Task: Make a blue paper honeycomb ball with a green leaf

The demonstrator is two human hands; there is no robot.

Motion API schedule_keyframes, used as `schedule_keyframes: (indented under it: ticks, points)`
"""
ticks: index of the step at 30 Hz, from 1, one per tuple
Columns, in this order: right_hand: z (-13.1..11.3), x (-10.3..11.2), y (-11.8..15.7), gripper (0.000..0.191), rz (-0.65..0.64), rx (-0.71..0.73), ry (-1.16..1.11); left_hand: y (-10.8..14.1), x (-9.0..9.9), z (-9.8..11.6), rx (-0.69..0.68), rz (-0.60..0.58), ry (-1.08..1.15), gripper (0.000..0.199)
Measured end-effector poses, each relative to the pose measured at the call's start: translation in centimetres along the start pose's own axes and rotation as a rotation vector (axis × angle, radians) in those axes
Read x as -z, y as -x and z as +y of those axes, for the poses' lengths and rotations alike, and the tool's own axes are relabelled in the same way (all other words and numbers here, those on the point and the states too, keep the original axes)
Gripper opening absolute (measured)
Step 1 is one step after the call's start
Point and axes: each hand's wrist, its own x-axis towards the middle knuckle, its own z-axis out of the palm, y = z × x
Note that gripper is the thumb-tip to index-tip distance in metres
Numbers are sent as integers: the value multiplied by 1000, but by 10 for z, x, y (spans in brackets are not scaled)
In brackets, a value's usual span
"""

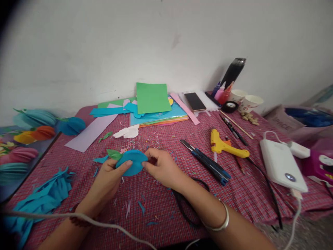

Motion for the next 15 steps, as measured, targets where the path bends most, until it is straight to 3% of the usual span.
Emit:
schedule_keyframes:
  ticks: [5,8,15]
  points:
    - [0,1,2,7,80,139,137,8,-4,13,-274,-9,-204,5]
    - [0,4,2,9,45,211,198,11,-5,23,-378,-63,-294,3]
    - [-3,12,4,10,-50,351,332,11,-3,25,-408,-156,-255,7]
